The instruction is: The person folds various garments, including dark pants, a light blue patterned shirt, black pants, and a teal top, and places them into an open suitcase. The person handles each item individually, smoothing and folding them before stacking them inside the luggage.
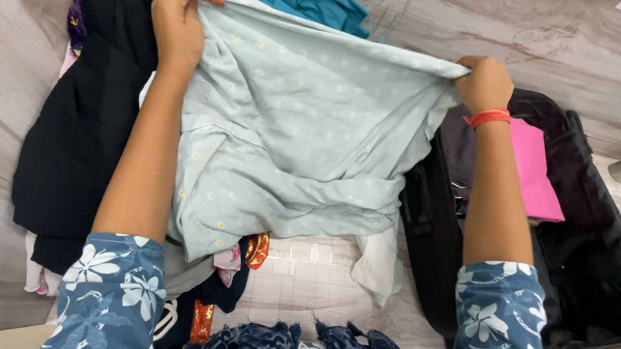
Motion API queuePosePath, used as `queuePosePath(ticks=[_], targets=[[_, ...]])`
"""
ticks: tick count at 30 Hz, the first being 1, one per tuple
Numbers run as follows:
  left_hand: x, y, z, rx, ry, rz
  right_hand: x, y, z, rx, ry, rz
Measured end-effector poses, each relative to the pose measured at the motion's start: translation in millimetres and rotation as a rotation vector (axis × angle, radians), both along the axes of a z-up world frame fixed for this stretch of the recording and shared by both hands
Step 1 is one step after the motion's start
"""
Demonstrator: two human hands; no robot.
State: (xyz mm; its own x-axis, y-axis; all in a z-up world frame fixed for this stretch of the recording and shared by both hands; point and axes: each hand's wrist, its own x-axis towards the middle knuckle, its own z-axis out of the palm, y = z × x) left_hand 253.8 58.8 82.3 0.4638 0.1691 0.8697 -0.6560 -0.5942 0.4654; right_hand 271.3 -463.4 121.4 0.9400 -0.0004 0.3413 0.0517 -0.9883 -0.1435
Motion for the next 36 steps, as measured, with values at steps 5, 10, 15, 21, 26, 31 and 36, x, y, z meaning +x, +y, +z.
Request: queuePosePath(ticks=[5, 10, 15, 21, 26, 31, 36], targets=[[-40, -30, 18, 0.399, -0.012, 0.453, 39, -9, -61, -0.006, -0.035, -0.307], [-62, -53, 11, 0.027, 0.451, 0.173, 4, 35, -72, 1.479, 0.58, 0.068], [-98, -82, -36, -0.411, 0.337, -0.403, -69, 96, -96, 2.07, 0.271, 0.15], [-150, -31, -90, -1.123, 0.066, -0.995, -104, 103, -214, 1.993, -0.398, 0.518], [-158, -27, -68, -1.162, 0.148, -0.768, -88, 74, -246, 1.972, -0.32, 0.36], [-166, -41, -51, -0.976, 0.184, -0.692, -103, 77, -228, 2.001, -0.252, 0.511], [-173, -50, -39, -0.44, 0.232, -0.484, -110, 74, -214, 1.876, -0.128, 0.561]])
